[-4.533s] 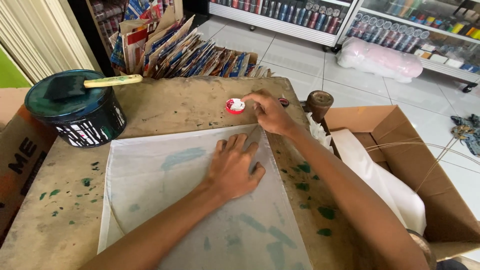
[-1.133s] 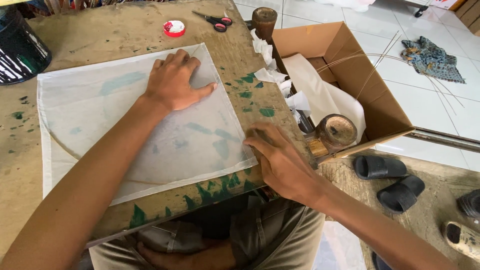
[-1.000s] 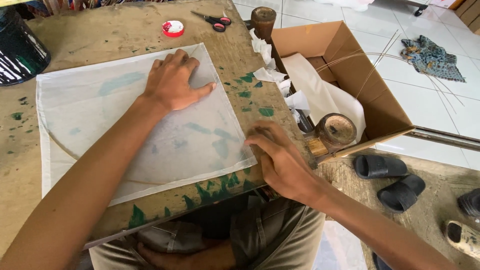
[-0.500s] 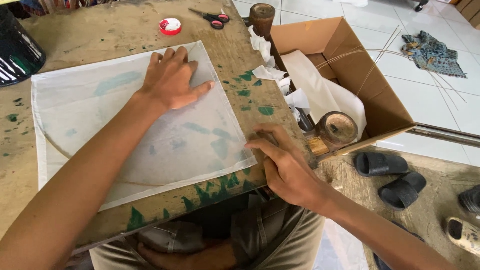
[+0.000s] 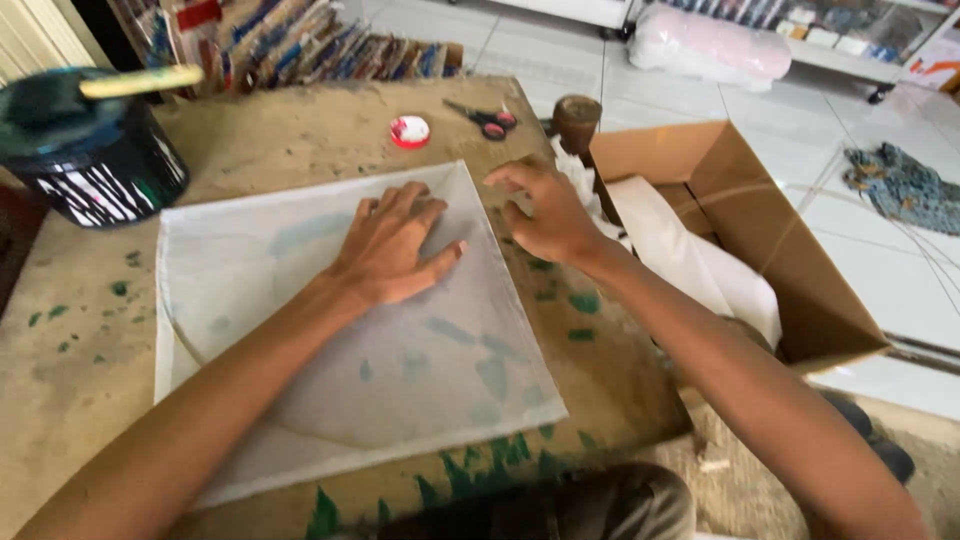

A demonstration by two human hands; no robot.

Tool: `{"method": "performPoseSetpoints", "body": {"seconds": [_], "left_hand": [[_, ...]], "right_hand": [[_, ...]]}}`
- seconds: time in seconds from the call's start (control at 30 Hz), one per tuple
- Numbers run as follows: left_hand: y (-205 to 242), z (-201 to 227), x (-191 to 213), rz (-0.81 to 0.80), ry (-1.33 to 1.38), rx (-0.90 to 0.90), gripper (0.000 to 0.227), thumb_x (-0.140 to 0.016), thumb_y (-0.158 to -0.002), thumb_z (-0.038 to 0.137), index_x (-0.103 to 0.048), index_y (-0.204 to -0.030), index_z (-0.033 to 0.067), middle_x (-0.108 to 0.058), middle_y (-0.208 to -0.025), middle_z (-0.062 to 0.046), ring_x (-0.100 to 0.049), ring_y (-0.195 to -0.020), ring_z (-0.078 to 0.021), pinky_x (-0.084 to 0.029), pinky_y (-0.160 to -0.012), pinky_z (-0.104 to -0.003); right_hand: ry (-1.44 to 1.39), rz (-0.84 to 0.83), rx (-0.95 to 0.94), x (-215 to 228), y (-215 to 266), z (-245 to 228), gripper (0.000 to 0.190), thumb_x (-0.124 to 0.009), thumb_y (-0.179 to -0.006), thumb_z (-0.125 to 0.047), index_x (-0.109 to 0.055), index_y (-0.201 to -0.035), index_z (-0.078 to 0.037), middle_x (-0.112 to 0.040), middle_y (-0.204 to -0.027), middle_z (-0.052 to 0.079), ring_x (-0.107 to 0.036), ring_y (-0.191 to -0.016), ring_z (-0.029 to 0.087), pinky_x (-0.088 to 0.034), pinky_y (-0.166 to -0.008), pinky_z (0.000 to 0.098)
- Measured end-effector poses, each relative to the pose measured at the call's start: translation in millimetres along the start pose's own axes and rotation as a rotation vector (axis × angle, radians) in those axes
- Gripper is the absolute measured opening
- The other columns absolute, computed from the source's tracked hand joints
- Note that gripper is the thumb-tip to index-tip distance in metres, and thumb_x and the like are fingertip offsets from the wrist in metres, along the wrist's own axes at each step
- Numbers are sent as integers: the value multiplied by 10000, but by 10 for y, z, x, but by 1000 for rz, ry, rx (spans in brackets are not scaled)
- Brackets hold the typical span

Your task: Applying adhesive to paper and folding it over a bamboo frame to assemble a kite

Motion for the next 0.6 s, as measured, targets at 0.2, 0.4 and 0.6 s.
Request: {"method": "performPoseSetpoints", "body": {"seconds": [0.2,0.4,0.6], "left_hand": [[-96,-184,-46,-13,5,-50,670,-574,-900,601,-545,-1378,133,-481,-1366,-112,-444,-1323,-313,-362,-1063,-565],[0,-136,-7,23,53,-78,648,-546,-917,544,-537,-1381,90,-485,-1371,-149,-434,-1340,-320,-341,-1051,-530],[-2,-92,-102,10,14,-133,645,-493,-958,502,-526,-1400,33,-496,-1361,-209,-445,-1341,-362,-354,-1032,-542]], "right_hand": [[9,29,155,-428,-871,421,332,-601,-887,7,-670,-1201,-78,-610,-1030,228,-686,-990,436,-496,-960,514],[-36,-191,99,-766,-1311,638,434,-442,-931,11,-653,-1304,-55,-596,-1171,275,-591,-1099,527,-498,-943,554],[166,-199,99,-892,-1420,726,374,-498,-925,-17,-707,-1204,-154,-598,-1146,210,-615,-1081,481,-497,-920,561]]}}
Point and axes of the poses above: each hand's wrist, its own y-axis away from the middle knuckle, its own x-axis out of the back of the hand, z = x × y, the point moved 9 cm from there along -y, towards the middle knuckle
